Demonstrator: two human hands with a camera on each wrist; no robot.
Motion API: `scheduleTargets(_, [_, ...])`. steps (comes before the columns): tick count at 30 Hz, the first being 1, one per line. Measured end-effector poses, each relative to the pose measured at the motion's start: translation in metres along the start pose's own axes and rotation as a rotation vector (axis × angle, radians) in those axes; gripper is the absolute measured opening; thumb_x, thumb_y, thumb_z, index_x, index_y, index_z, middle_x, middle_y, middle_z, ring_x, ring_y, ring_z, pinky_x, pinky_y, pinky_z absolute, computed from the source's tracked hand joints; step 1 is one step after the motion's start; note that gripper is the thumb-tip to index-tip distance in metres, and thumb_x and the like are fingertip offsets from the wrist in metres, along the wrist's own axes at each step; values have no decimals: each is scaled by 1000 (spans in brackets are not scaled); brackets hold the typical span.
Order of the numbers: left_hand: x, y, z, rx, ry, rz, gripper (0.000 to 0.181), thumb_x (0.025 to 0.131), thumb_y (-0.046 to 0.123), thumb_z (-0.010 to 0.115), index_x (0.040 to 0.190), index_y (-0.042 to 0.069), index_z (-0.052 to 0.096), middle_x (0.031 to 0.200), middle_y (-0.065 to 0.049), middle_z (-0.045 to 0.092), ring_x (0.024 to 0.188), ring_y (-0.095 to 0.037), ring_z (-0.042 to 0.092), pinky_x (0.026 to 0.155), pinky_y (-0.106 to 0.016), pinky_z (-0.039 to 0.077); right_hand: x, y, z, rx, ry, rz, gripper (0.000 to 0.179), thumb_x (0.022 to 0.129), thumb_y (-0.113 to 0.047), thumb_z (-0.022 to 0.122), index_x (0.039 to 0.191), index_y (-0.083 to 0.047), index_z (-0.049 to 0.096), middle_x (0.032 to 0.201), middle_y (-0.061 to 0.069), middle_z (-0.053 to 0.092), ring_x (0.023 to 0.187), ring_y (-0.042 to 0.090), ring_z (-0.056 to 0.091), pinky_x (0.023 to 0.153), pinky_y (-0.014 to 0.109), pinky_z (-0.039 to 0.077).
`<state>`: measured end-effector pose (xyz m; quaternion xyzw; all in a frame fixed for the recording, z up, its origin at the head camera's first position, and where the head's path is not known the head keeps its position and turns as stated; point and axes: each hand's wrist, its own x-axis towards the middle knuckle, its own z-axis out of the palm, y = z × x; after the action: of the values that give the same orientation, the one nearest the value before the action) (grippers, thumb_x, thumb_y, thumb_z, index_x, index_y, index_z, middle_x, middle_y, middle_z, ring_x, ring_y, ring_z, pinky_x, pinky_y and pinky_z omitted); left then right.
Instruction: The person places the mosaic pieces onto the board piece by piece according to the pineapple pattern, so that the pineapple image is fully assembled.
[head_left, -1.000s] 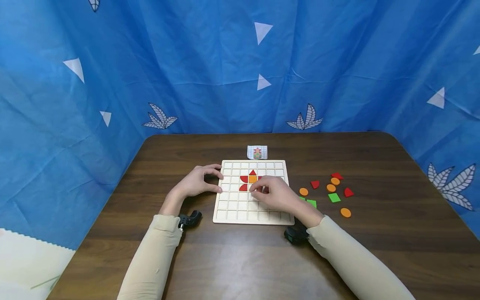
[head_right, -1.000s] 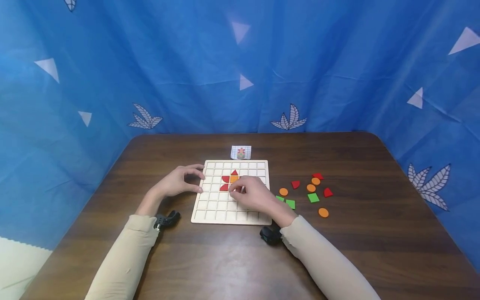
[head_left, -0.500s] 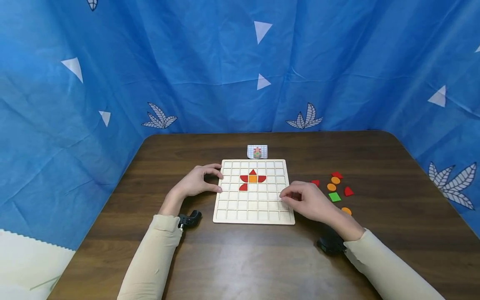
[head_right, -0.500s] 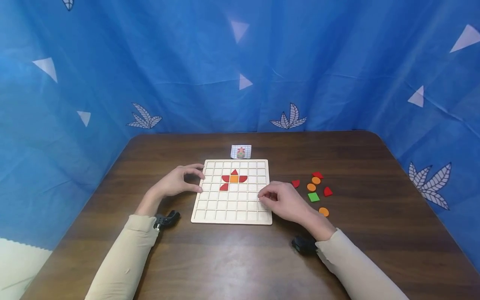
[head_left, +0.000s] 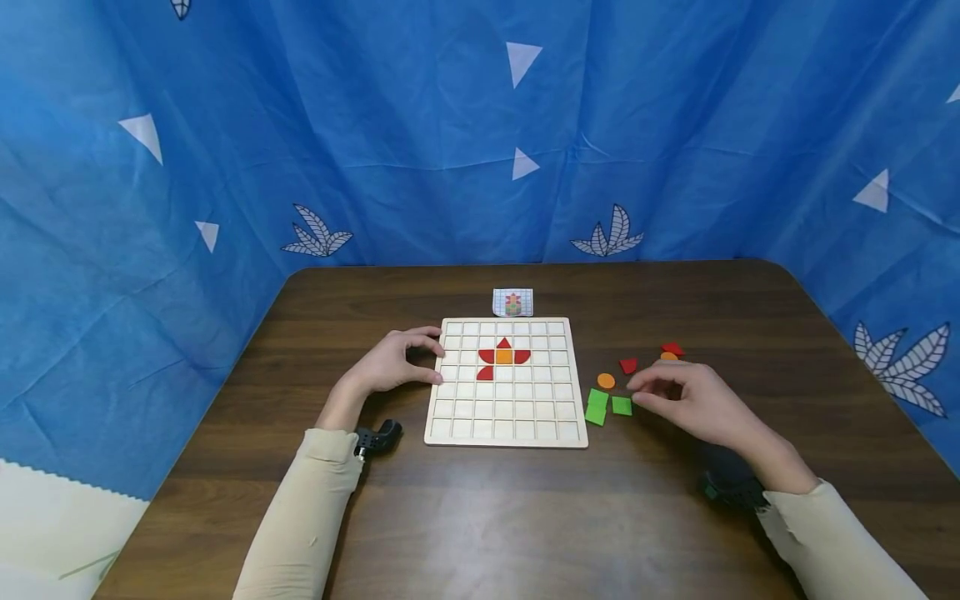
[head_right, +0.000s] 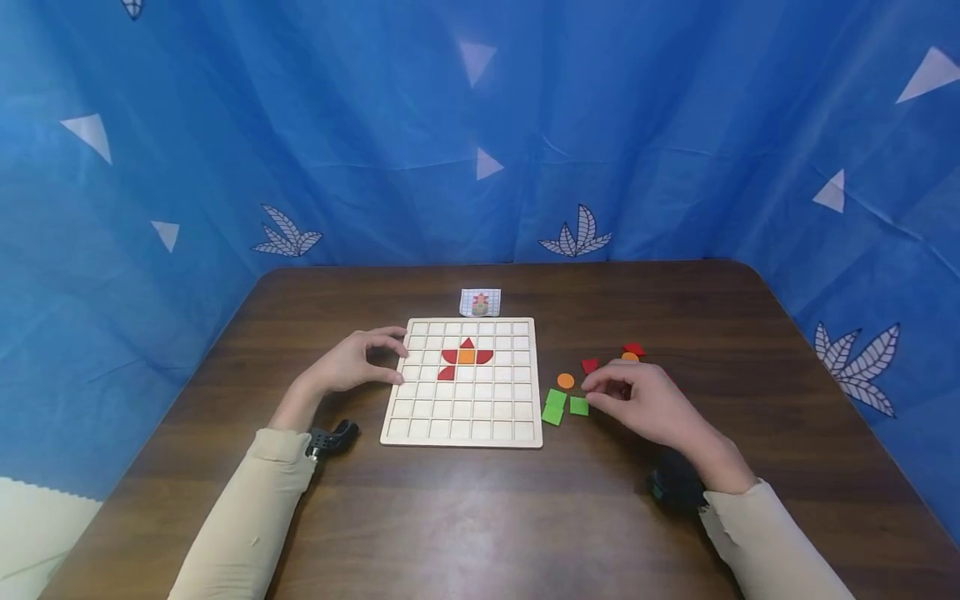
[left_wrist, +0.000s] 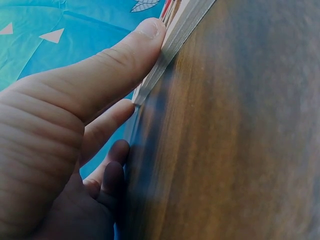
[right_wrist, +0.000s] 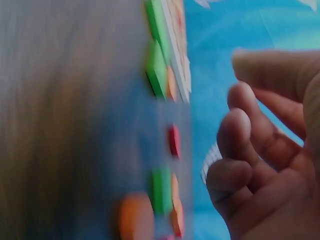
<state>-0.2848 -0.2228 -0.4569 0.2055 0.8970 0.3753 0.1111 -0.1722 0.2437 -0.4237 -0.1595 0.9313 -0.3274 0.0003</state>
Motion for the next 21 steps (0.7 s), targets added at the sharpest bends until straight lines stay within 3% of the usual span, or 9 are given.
scheduleTargets(8, [-1, 2, -1, 9, -1, -21, 35, 79, 32, 91, 109, 25, 74, 156, -1, 50, 151, -29, 37, 124, -53, 31, -21, 35, -26, 28, -48, -35, 22, 88, -18, 82, 109, -17, 75, 91, -4, 63, 73, 10, 52, 55, 25, 42])
scheduleTargets(11, [-1, 3, -1, 10, -3, -17, 34, 80, 31, 90, 109, 24, 75, 156, -1, 50, 150, -29, 38, 123, -52, 32, -26, 46, -31, 22, -75, -3, 26, 86, -18, 84, 110, -16, 74, 91, -4, 64, 75, 9, 53, 56, 24, 44])
scheduleTargets(21, [0, 0, -2, 8, -4, -4, 36, 79, 32, 91, 110, 23, 75, 156, -3, 51, 149, -29, 40, 123, -52, 33, -29, 54, -36, 0, -218, 62, 36, 84, -18, 85, 118, -12, 73, 97, -1, 62, 80, 6, 52, 63, 23, 49])
